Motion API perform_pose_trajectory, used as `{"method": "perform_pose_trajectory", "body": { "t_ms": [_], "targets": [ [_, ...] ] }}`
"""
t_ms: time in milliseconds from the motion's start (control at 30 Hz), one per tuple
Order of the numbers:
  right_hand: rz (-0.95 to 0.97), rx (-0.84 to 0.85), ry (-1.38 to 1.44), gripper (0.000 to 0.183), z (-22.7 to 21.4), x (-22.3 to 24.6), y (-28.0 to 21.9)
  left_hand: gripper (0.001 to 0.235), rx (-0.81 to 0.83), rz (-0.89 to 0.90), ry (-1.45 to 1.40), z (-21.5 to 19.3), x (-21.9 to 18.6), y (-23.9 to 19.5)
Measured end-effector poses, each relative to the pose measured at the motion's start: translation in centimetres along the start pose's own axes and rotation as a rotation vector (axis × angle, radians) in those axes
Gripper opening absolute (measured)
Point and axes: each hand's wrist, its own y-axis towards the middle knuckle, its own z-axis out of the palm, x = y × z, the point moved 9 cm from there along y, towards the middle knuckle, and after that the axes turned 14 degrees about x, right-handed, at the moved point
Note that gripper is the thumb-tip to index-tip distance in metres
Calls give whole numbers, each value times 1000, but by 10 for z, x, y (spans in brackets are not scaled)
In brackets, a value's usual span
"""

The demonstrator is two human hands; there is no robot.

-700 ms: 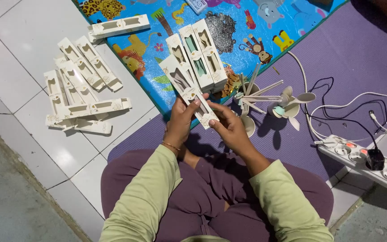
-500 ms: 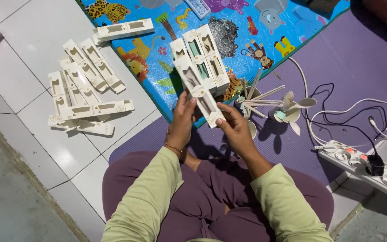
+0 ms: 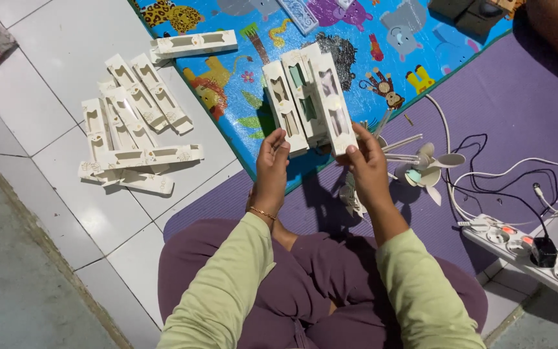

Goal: Assembling white plastic box components by folding and slotting them together using hands and a plastic spoon handle.

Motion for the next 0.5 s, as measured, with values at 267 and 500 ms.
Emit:
{"method": "perform_pose_trajectory", "body": {
  "t_ms": [267, 500],
  "targets": [
    [-22, 9, -344, 45, -8, -24, 72, 49, 44, 58, -124, 4, 7, 3],
    [-15, -83, -700, 40, -13, -17, 79, 50, 73, 52, -141, 12, 2, 2]
  ]
}}
